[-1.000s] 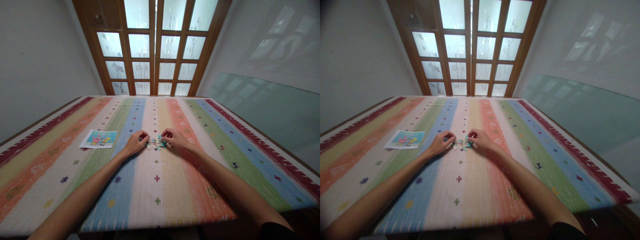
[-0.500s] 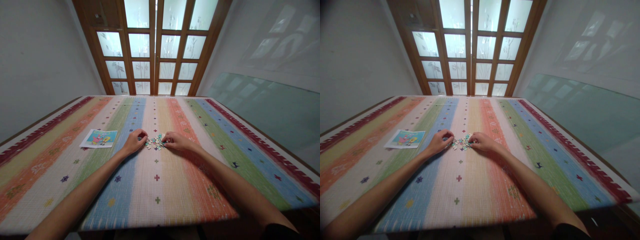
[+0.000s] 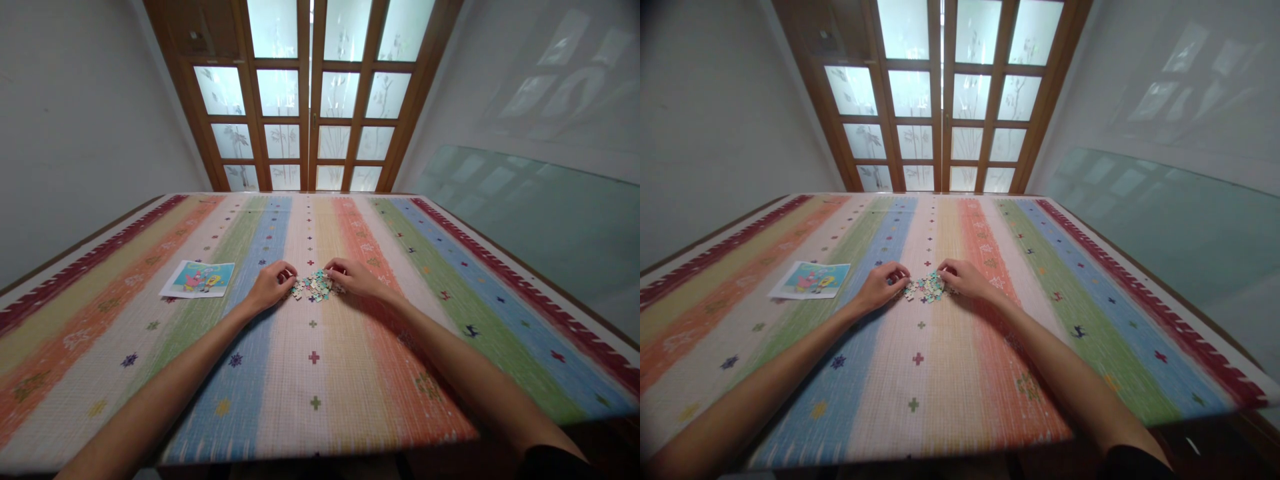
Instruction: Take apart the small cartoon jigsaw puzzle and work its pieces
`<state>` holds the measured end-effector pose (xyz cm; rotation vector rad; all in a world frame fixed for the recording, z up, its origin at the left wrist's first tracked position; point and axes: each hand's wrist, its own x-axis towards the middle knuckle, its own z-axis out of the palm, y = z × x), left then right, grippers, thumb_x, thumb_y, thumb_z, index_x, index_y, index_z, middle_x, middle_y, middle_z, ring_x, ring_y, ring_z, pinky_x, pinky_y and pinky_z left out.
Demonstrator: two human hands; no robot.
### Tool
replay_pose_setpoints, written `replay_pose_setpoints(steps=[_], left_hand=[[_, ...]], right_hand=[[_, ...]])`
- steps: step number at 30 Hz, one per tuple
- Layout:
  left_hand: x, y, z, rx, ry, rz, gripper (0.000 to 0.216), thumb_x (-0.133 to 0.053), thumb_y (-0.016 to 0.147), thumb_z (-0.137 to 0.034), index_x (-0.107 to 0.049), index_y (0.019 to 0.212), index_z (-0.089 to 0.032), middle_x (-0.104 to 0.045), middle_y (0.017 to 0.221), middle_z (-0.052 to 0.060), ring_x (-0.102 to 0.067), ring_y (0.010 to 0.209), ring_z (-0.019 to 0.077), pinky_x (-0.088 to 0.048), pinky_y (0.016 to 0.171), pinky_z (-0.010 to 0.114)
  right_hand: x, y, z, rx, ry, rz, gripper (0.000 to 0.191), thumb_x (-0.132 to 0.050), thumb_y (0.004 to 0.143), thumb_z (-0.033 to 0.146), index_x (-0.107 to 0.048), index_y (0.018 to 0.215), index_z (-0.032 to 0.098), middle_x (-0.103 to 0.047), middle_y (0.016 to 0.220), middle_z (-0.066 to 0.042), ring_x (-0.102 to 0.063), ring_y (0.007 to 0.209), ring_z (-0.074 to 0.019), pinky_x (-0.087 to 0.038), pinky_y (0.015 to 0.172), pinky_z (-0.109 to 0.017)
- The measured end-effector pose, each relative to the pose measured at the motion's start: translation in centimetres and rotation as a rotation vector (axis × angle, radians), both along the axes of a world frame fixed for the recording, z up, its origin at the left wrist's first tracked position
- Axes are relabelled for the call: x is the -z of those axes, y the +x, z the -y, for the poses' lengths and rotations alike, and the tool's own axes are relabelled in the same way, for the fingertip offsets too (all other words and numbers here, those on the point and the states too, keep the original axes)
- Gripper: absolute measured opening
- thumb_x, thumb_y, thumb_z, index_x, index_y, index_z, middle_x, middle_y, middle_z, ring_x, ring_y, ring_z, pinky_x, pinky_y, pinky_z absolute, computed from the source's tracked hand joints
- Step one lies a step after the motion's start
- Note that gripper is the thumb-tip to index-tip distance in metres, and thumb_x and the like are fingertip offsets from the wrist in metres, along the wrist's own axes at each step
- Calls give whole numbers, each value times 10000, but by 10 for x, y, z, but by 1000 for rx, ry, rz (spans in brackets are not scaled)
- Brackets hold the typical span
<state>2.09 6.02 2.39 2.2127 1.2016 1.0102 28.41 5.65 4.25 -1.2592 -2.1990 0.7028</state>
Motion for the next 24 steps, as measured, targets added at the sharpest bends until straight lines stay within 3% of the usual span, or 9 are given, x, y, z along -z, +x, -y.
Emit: replay_pose_setpoints(steps=[8,13,18,24], left_hand=[[1,-1,0,16,-7,-14,57,-622,833,-202,-677,824,-189,-695,744,8,-613,640,145,-505,667,285],[5,-3,-2,40,6,-18,135,-572,801,-118,-680,784,-196,-744,830,24,-664,764,165,-530,759,305],[10,-5,-3,73,20,-20,190,-540,809,-109,-705,826,-202,-764,879,33,-692,822,180,-542,822,339],[11,-6,-2,120,52,-31,200,-525,826,-123,-708,820,-204,-763,904,44,-699,859,193,-542,863,371]], right_hand=[[6,5,-4,29,-11,33,244,-547,956,280,-738,1029,148,-719,854,-73,-619,743,-182,-442,706,-284],[6,20,-4,15,-24,85,252,-593,920,257,-730,1106,155,-686,843,-65,-587,722,-176,-439,676,-283],[8,38,0,-49,-53,108,197,-755,766,200,-753,959,165,-644,855,-56,-553,710,-159,-442,674,-281],[11,45,7,-77,-55,89,88,-735,812,249,-711,849,173,-626,843,-47,-540,701,-147,-440,661,-274]])
